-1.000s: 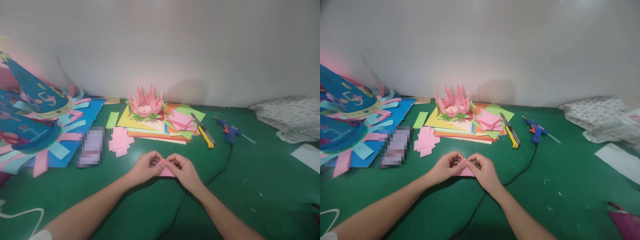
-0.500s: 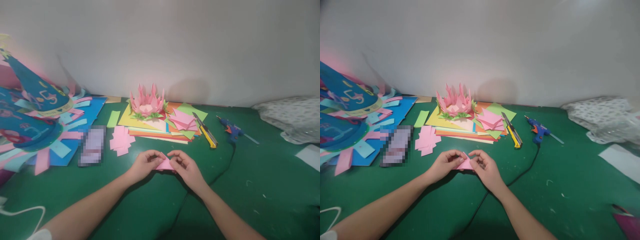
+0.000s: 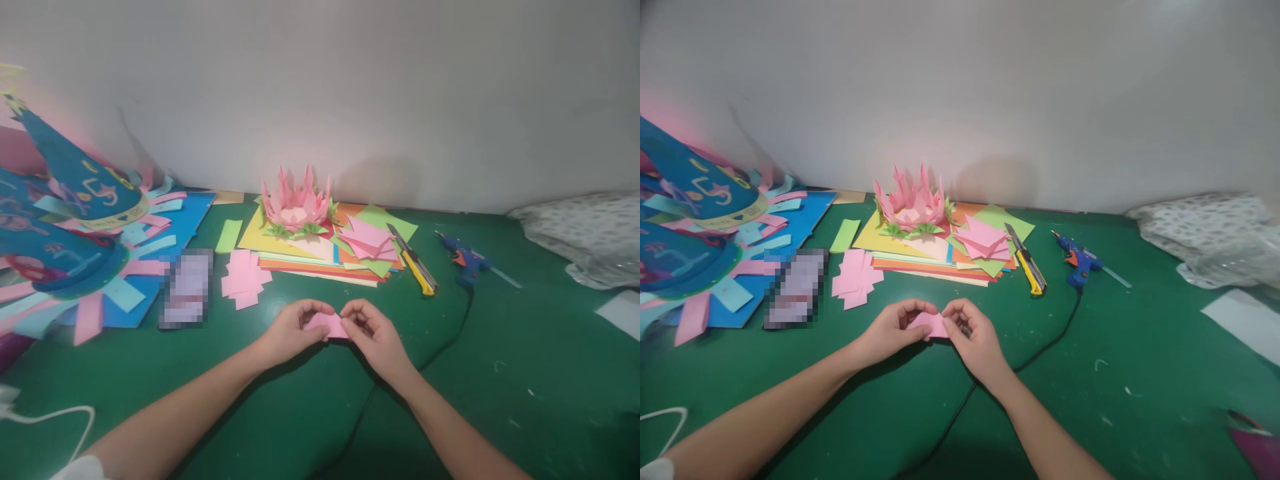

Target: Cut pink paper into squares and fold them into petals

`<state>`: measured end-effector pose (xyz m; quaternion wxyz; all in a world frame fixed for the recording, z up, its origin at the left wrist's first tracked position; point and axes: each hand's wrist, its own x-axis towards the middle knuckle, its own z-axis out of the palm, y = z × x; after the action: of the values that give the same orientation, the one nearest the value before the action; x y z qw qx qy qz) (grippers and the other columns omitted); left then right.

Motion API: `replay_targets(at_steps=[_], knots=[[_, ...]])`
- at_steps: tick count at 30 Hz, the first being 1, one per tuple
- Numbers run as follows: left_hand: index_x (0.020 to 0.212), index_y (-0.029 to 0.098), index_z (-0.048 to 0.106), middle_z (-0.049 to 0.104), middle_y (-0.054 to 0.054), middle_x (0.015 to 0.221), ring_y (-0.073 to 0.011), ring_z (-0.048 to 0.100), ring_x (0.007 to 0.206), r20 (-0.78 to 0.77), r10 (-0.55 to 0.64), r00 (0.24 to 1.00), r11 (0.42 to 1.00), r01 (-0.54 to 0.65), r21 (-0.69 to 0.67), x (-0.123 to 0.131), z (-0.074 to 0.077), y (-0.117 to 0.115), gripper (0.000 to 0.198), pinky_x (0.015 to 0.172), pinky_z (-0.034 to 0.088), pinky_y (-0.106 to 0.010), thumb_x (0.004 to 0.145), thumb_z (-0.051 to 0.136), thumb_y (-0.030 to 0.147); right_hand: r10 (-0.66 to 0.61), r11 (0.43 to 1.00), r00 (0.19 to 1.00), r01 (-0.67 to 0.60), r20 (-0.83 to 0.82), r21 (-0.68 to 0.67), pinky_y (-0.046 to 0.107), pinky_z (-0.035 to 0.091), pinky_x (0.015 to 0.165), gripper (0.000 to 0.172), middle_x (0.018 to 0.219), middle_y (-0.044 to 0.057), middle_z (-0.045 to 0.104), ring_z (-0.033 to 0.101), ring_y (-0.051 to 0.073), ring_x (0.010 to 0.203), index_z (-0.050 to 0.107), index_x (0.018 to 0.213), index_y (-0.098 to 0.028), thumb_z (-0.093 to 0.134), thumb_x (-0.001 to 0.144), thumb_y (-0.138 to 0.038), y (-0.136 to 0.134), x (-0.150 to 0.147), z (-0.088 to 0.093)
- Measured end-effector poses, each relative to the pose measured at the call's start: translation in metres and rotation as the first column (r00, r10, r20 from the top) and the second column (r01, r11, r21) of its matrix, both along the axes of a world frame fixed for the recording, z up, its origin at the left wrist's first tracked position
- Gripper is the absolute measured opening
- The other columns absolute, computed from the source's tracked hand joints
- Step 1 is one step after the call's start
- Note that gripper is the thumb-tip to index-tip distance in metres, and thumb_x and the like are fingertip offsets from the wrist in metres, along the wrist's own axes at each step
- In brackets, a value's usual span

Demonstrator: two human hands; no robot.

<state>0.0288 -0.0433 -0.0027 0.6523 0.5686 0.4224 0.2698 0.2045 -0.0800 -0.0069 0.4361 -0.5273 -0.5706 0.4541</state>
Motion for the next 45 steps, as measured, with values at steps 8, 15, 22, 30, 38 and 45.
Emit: replay_targets(at_steps=[8, 15, 22, 30, 38, 45], knots=[[0.099, 0.014, 0.063, 0.064, -0.007, 0.097, -0.0166, 0.059, 0.085, 0.017, 0.025, 1.000, 0.995, -0.027, 0.092, 0.001, -0.010, -0.004, 0.034, 0.075, 0.048, -0.027, 0.066, 0.068, 0.015, 0.054, 0.998, 0.998, -0.055, -0.032, -0.026, 0.024, 0.043, 0.060, 0.009, 0.073, -0.001, 0.052, 0.052, 0.013, 0.066, 0.052, 0.086, -0.020, 0.053, 0.084, -0.029, 0.000, 0.000, -0.001], [0.097, 0.014, 0.063, 0.066, -0.004, 0.088, -0.0122, 0.062, 0.069, 0.148, 0.064, 0.987, 0.993, -0.048, -0.110, 0.002, -0.009, -0.004, 0.037, 0.069, 0.050, -0.026, 0.063, 0.075, 0.023, 0.035, 0.999, 0.997, -0.035, -0.064, -0.006, 0.025, 0.046, 0.065, 0.015, 0.078, 0.000, 0.055, 0.056, 0.014, 0.072, 0.051, 0.090, -0.021, 0.059, 0.081, -0.029, 0.002, -0.001, -0.009], [0.101, 0.013, 0.060, 0.066, -0.001, 0.080, -0.0096, 0.063, 0.065, 0.225, 0.162, 0.961, 0.967, -0.110, -0.229, 0.001, -0.005, 0.000, 0.044, 0.068, 0.051, -0.023, 0.062, 0.078, 0.024, -0.080, 0.996, 0.988, 0.076, -0.133, -0.040, 0.026, 0.048, 0.064, 0.022, 0.077, 0.000, 0.056, 0.056, 0.014, 0.070, 0.052, 0.088, -0.021, 0.063, 0.078, -0.037, 0.005, -0.001, -0.003], [0.104, 0.015, 0.062, 0.067, -0.004, 0.100, -0.0085, 0.062, 0.069, 0.239, 0.160, 0.958, 0.976, -0.117, -0.184, 0.000, -0.006, 0.001, 0.042, 0.072, 0.052, -0.023, 0.065, 0.076, 0.024, -0.101, 0.989, 0.973, 0.075, -0.209, -0.128, 0.027, 0.048, 0.061, 0.025, 0.072, -0.001, 0.056, 0.056, 0.013, 0.062, 0.054, 0.089, -0.020, 0.061, 0.079, -0.042, 0.003, 0.003, 0.001], [0.108, 0.014, 0.065, 0.069, -0.006, 0.101, -0.0115, 0.063, 0.075, 0.243, 0.202, 0.949, 0.951, -0.131, -0.278, 0.000, -0.003, 0.000, 0.049, 0.076, 0.052, -0.025, 0.062, 0.078, 0.025, -0.107, 0.991, 0.972, 0.087, -0.207, -0.104, 0.026, 0.045, 0.062, 0.018, 0.070, -0.001, 0.055, 0.054, 0.012, 0.063, 0.056, 0.078, -0.019, 0.063, 0.077, -0.036, 0.006, 0.003, 0.002], [0.107, 0.017, 0.065, 0.065, -0.008, 0.111, -0.0159, 0.064, 0.084, 0.161, 0.121, 0.980, 0.993, -0.117, -0.037, 0.000, -0.004, 0.000, 0.037, 0.076, 0.053, -0.028, 0.071, 0.070, 0.023, -0.084, 0.994, 0.963, 0.063, -0.257, -0.092, 0.028, 0.048, 0.067, 0.020, 0.082, 0.003, 0.058, 0.057, 0.015, 0.071, 0.057, 0.091, -0.020, 0.054, 0.083, -0.038, 0.004, 0.005, 0.000]])
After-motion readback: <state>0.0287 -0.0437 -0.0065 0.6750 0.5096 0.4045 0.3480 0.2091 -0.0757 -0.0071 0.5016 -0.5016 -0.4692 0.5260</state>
